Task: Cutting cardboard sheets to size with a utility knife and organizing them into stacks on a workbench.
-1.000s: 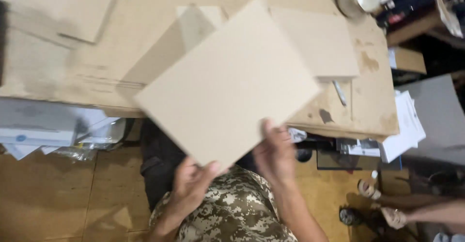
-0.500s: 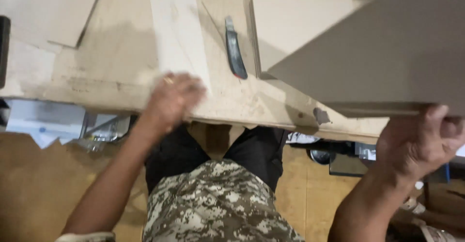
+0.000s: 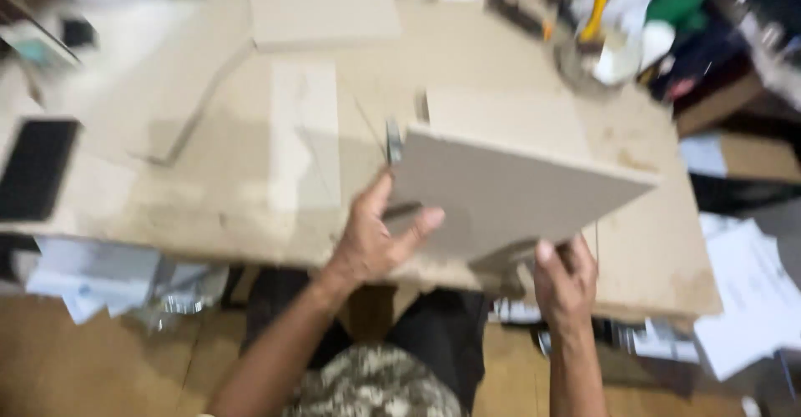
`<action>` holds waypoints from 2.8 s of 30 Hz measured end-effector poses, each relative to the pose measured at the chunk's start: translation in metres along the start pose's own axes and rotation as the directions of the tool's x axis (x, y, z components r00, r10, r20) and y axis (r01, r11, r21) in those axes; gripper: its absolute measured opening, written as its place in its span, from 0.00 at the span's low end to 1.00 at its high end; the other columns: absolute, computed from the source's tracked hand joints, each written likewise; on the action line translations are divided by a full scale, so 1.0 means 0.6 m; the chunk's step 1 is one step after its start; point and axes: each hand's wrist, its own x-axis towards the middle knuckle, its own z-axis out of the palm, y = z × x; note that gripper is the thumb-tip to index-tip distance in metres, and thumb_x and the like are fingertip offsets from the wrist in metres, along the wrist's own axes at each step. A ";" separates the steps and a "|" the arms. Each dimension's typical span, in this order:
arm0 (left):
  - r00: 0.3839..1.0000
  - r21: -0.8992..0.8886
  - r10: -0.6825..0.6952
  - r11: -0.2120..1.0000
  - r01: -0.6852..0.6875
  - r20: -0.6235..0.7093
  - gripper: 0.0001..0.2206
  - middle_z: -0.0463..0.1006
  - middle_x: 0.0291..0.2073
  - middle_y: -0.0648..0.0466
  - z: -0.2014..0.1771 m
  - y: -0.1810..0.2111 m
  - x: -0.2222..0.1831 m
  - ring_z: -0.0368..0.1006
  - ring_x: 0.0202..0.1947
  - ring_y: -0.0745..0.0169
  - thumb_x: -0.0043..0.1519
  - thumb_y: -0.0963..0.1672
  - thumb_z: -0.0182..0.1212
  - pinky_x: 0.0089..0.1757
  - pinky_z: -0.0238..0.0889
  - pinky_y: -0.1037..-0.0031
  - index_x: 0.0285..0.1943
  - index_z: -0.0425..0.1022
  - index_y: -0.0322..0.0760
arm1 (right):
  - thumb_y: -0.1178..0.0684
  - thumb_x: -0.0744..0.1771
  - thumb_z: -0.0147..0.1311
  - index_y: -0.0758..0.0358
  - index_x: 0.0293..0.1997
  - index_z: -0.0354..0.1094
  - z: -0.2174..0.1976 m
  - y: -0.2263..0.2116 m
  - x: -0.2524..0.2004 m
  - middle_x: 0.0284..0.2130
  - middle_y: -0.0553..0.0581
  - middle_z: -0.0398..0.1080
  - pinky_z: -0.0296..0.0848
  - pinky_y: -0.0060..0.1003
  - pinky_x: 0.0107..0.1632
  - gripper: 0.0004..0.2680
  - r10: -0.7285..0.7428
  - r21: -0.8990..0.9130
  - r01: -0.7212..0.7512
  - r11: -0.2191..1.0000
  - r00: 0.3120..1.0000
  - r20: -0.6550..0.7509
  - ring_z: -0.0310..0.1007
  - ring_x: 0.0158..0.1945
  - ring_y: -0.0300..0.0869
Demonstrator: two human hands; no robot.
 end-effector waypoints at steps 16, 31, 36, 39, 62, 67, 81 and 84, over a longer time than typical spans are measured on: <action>0.984 0.080 0.070 0.995 -0.058 -0.165 0.21 0.52 0.20 0.64 0.004 0.106 0.024 0.57 0.23 0.68 0.65 0.53 0.58 0.34 0.64 0.74 0.45 0.72 0.28 | 0.51 0.67 0.55 0.68 0.64 0.62 0.090 -0.138 0.017 0.53 0.62 0.72 0.72 0.39 0.64 0.19 -0.009 0.088 0.012 0.996 0.999 -0.034 0.72 0.59 0.48; 0.982 0.086 0.126 0.990 -0.115 -0.142 0.19 0.51 0.17 0.65 -0.018 0.086 0.025 0.53 0.19 0.71 0.65 0.52 0.59 0.24 0.55 0.77 0.42 0.70 0.29 | 0.44 0.66 0.57 0.70 0.55 0.66 0.090 -0.110 0.028 0.45 0.61 0.75 0.76 0.37 0.57 0.19 -0.012 -0.028 0.012 1.000 1.000 0.006 0.75 0.52 0.46; 0.930 0.106 0.310 0.950 -0.294 -0.195 0.12 0.78 0.39 0.51 -0.021 0.160 0.044 0.77 0.42 0.58 0.63 0.47 0.60 0.50 0.74 0.71 0.49 0.72 0.35 | 0.48 0.67 0.57 0.69 0.58 0.65 0.089 -0.098 0.036 0.49 0.60 0.74 0.74 0.33 0.60 0.17 -0.052 0.005 0.052 0.999 0.999 0.005 0.74 0.56 0.44; 0.936 0.131 0.239 0.968 -0.212 -0.256 0.16 0.82 0.39 0.53 -0.014 0.189 0.051 0.80 0.34 0.66 0.62 0.51 0.61 0.38 0.76 0.78 0.49 0.74 0.36 | 0.46 0.68 0.58 0.64 0.51 0.68 0.082 -0.092 0.035 0.41 0.56 0.76 0.76 0.30 0.50 0.12 -0.077 -0.061 0.078 0.995 0.997 0.019 0.76 0.47 0.40; 0.924 0.183 0.093 0.983 -0.026 -0.370 0.11 0.84 0.37 0.52 0.005 0.185 0.062 0.78 0.32 0.70 0.68 0.47 0.55 0.26 0.62 0.84 0.47 0.79 0.36 | 0.59 0.70 0.53 0.73 0.47 0.73 0.139 -0.119 -0.043 0.39 0.65 0.76 0.80 0.38 0.48 0.07 -0.584 -0.717 0.354 0.601 0.806 -0.092 0.77 0.44 0.49; 0.920 0.214 0.093 0.977 -0.010 -0.382 0.11 0.81 0.38 0.54 0.009 0.186 0.063 0.75 0.33 0.70 0.68 0.48 0.54 0.27 0.62 0.82 0.44 0.77 0.37 | 0.61 0.69 0.55 0.74 0.47 0.73 0.141 -0.120 -0.041 0.37 0.64 0.77 0.81 0.36 0.44 0.06 -0.617 -0.724 0.384 0.574 0.783 -0.074 0.78 0.40 0.47; 0.971 0.190 0.198 0.967 -0.171 -0.137 0.13 0.81 0.28 0.39 -0.037 0.119 0.061 0.79 0.36 0.53 0.56 0.41 0.75 0.35 0.76 0.62 0.40 0.76 0.27 | 0.58 0.68 0.56 0.71 0.52 0.73 0.101 -0.213 0.008 0.38 0.67 0.77 0.79 0.51 0.46 0.09 -0.211 -0.369 0.120 0.922 0.953 -0.217 0.73 0.42 0.47; 0.976 0.201 0.188 0.966 -0.163 -0.109 0.12 0.81 0.28 0.40 -0.042 0.124 0.062 0.80 0.35 0.50 0.57 0.41 0.74 0.36 0.75 0.62 0.40 0.75 0.28 | 0.50 0.69 0.55 0.72 0.64 0.65 0.079 -0.246 0.049 0.41 0.61 0.71 0.79 0.47 0.57 0.19 -0.166 -0.060 0.159 0.985 0.976 -0.142 0.73 0.47 0.43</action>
